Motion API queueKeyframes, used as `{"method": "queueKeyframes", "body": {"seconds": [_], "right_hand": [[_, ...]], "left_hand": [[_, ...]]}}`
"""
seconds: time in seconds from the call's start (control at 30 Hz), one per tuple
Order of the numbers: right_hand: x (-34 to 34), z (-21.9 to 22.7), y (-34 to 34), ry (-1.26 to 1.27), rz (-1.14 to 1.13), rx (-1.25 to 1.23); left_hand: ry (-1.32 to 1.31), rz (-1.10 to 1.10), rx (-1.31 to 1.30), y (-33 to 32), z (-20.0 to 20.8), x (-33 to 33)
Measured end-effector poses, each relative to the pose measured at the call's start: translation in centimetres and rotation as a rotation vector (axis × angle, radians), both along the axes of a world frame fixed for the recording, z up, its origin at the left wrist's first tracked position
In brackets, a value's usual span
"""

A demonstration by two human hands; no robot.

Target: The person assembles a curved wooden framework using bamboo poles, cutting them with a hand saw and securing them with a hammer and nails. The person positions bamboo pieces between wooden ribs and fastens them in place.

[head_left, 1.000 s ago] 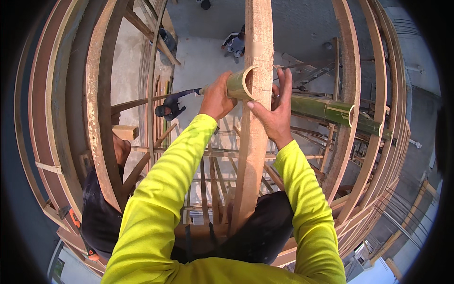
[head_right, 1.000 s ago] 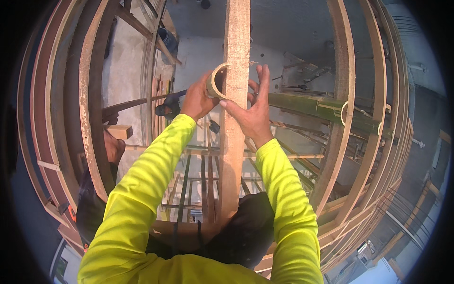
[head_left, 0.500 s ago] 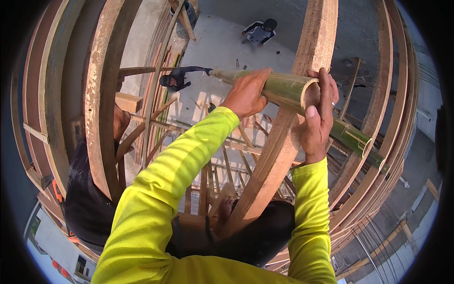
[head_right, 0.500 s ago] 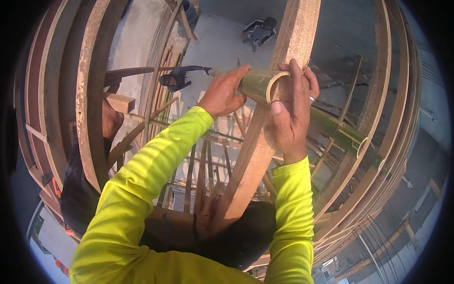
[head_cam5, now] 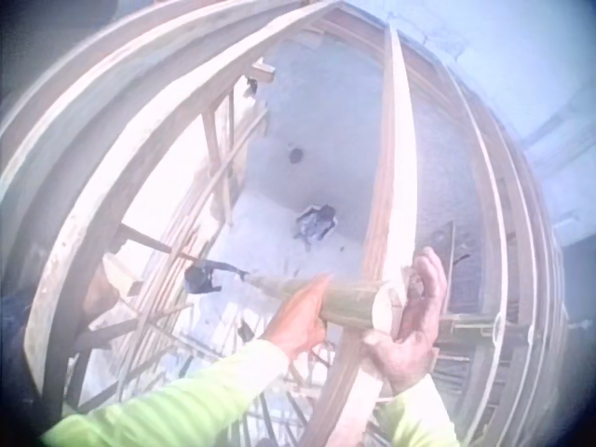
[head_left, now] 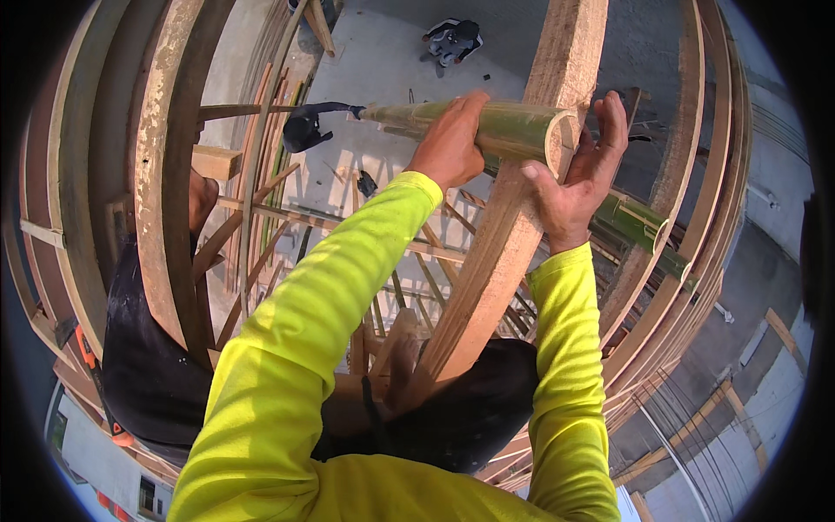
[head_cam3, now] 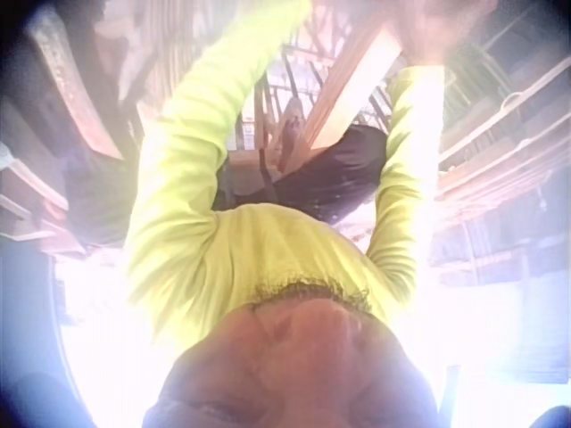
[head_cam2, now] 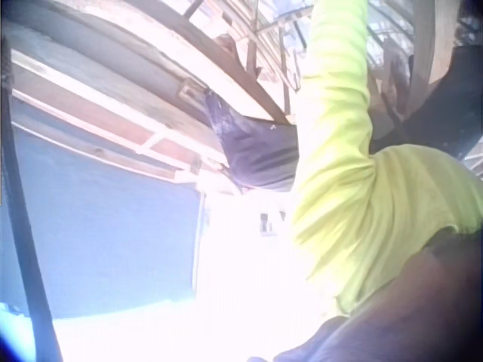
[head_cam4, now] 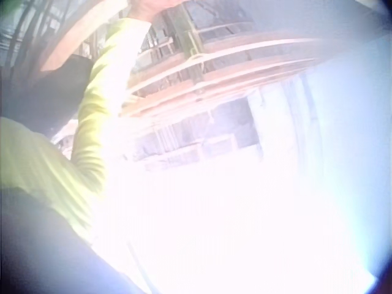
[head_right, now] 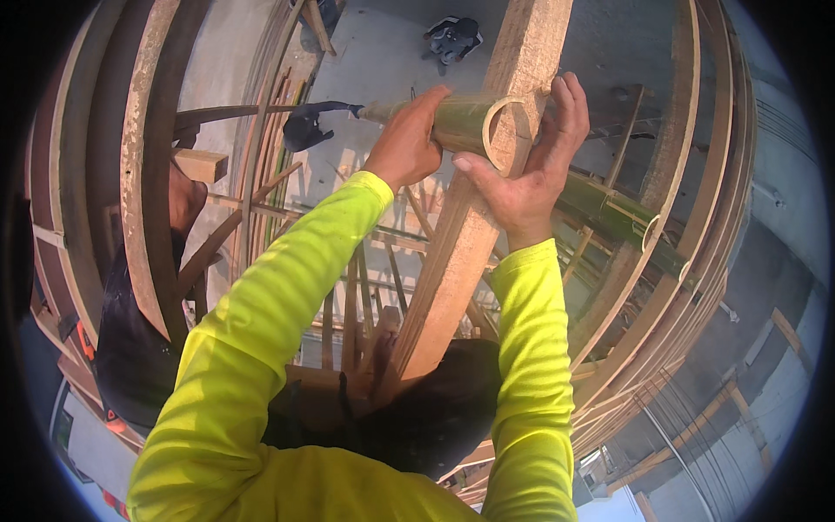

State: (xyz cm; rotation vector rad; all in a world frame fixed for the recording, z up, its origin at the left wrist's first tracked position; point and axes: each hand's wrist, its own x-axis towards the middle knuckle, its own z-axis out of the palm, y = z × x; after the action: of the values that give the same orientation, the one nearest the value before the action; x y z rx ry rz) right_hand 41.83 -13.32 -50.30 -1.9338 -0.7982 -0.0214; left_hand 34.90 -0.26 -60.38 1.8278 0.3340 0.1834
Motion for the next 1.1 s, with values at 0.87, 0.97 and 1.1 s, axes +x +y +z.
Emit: {"method": "queueKeyframes", "body": {"seconds": [0.87, 0.97, 1.1], "right_hand": [[-17.1, 10.1, -21.5, 0.084, -0.545, 0.07], [-32.9, 9.3, -33.7, 0.183, -1.299, 0.216], [-55.0, 8.8, -44.1, 0.192, -2.068, 0.195]], "left_hand": [[0.201, 0.04, -0.347, -0.7, 11.3, -1.0], [0.209, 0.0, -0.274, -2.2, 11.9, -1.7], [0.299, -0.086, -0.181, -2.4, 12.6, -1.9]]}}
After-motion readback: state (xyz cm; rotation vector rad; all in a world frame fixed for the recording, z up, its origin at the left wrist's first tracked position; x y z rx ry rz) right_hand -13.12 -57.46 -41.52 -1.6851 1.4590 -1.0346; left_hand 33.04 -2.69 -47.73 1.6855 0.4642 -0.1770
